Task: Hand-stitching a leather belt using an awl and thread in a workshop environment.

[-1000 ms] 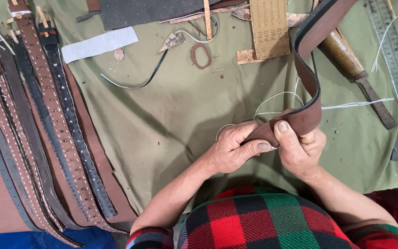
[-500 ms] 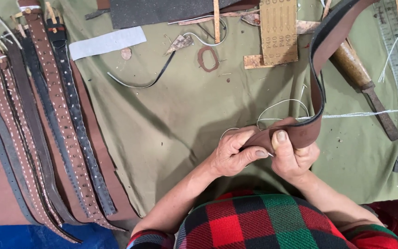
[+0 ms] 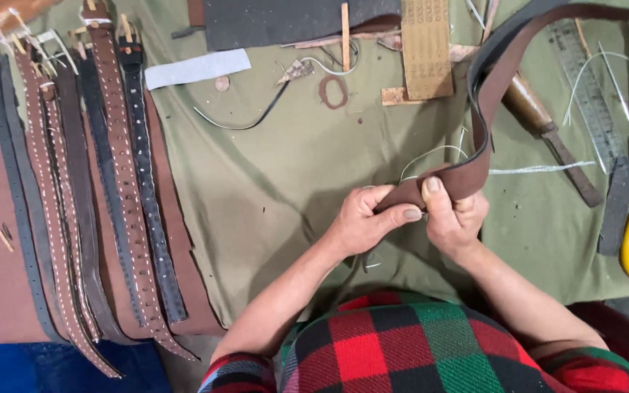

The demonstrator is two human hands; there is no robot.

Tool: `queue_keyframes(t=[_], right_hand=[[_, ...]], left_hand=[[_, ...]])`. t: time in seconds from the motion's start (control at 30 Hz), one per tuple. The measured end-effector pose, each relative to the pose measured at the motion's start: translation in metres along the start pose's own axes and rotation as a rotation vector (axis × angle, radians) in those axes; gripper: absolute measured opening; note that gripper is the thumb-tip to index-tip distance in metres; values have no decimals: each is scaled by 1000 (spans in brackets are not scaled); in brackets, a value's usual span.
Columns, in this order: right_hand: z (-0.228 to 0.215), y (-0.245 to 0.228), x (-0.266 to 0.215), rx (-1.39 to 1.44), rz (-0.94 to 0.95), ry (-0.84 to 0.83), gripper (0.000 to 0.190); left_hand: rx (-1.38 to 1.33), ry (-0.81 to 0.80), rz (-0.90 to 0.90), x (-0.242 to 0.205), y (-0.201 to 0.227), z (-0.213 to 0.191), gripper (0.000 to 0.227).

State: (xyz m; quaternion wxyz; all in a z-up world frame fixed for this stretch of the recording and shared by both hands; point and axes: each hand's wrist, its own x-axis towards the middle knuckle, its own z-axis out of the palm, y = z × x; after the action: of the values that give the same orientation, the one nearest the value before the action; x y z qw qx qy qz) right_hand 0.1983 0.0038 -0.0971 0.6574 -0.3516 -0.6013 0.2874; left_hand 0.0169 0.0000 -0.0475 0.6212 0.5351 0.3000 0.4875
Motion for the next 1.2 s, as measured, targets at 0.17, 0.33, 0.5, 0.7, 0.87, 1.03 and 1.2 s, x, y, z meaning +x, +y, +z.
queue_keyframes(t=[0.17, 0.33, 0.5, 0.7, 0.87, 1.03, 1.2], right_hand=[[-17, 15, -3, 133, 127, -75, 32], [-32, 27, -7, 301, 224, -115, 28], [-31, 11, 3, 370, 325, -142, 22], [-31, -5, 15, 239, 412, -267, 28], [3, -50, 41, 223, 505, -208, 42], [8, -48, 40, 182, 409, -167, 41], [17, -39, 42, 225, 339, -127, 42]], left_hand=[[114, 26, 27, 8, 24, 3, 32], [145, 14, 5, 11, 28, 4, 34], [155, -4, -28, 13, 33, 1, 36], [177, -34, -26, 17, 32, 2, 34], [-27, -126, -10, 24, 44, 8, 30], [-29, -133, 40, 23, 26, 4, 25], [-5, -109, 92, 25, 14, 1, 20]])
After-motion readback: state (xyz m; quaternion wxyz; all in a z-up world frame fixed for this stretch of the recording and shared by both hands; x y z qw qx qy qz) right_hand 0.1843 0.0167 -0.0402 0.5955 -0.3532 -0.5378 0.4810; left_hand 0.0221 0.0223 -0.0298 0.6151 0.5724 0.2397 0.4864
